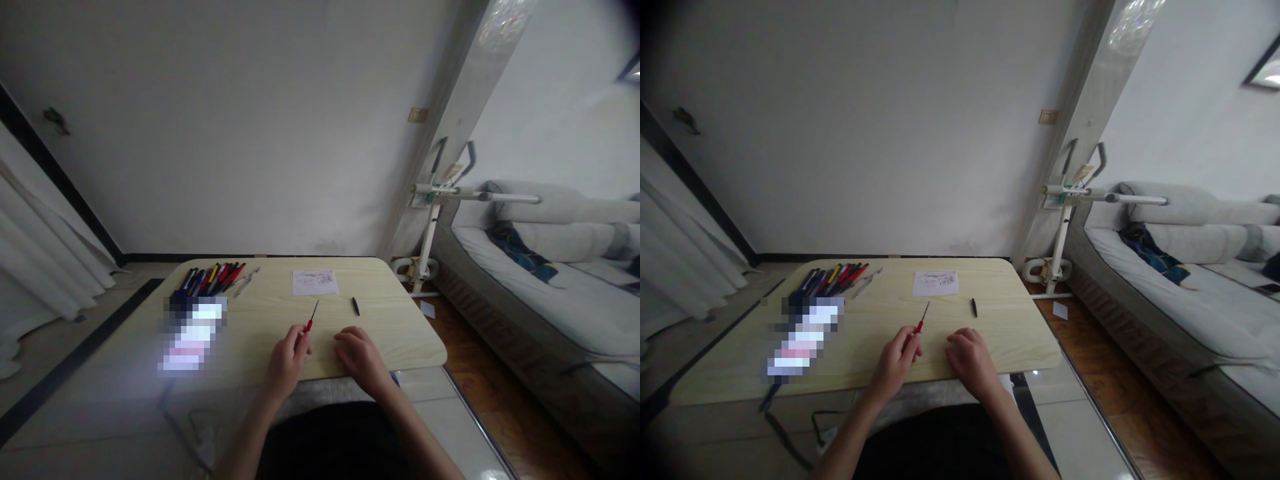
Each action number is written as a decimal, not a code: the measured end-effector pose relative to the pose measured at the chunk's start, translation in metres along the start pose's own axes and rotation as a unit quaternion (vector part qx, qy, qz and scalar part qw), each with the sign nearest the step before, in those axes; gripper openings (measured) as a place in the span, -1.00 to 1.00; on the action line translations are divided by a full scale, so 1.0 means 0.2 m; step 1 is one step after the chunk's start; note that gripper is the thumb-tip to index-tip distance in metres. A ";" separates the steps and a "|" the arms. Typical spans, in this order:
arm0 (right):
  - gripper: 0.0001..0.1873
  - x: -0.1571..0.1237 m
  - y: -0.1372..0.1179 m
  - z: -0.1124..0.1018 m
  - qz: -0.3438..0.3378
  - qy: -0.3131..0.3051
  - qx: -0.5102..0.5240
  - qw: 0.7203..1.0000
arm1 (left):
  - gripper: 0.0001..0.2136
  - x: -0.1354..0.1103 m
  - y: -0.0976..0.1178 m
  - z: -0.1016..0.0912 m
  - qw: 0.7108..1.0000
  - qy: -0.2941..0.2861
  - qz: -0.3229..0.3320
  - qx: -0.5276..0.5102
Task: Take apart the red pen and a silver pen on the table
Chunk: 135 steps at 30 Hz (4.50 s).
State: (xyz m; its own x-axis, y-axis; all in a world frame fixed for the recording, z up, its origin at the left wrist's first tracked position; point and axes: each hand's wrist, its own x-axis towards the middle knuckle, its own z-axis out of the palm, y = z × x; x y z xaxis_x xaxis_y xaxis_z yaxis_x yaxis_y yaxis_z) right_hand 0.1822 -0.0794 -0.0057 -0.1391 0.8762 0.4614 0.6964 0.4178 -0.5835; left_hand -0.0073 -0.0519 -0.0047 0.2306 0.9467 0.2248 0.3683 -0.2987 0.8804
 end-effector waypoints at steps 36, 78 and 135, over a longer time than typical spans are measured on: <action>-0.90 -0.23 -0.01 0.01 -0.094 0.018 -0.080 0.992 | -0.79 0.00 0.00 0.00 1.000 -0.003 0.003 0.012; -0.25 -0.63 0.05 0.12 0.252 0.160 0.199 0.933 | -0.78 -0.01 0.03 0.00 0.999 -0.007 0.007 0.033; -0.81 -0.37 -0.14 0.19 0.455 0.068 0.794 0.397 | -0.79 -0.01 0.03 0.00 0.998 -0.010 0.019 0.061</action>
State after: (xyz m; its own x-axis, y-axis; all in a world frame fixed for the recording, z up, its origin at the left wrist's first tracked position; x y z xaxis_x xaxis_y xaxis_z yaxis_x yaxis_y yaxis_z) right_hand 0.1467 -0.1456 -0.0490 -0.2236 0.8623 -0.4543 -0.9231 -0.3370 -0.1851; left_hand -0.0046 -0.0555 0.0003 0.2641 0.9324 0.2466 0.4652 -0.3471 0.8143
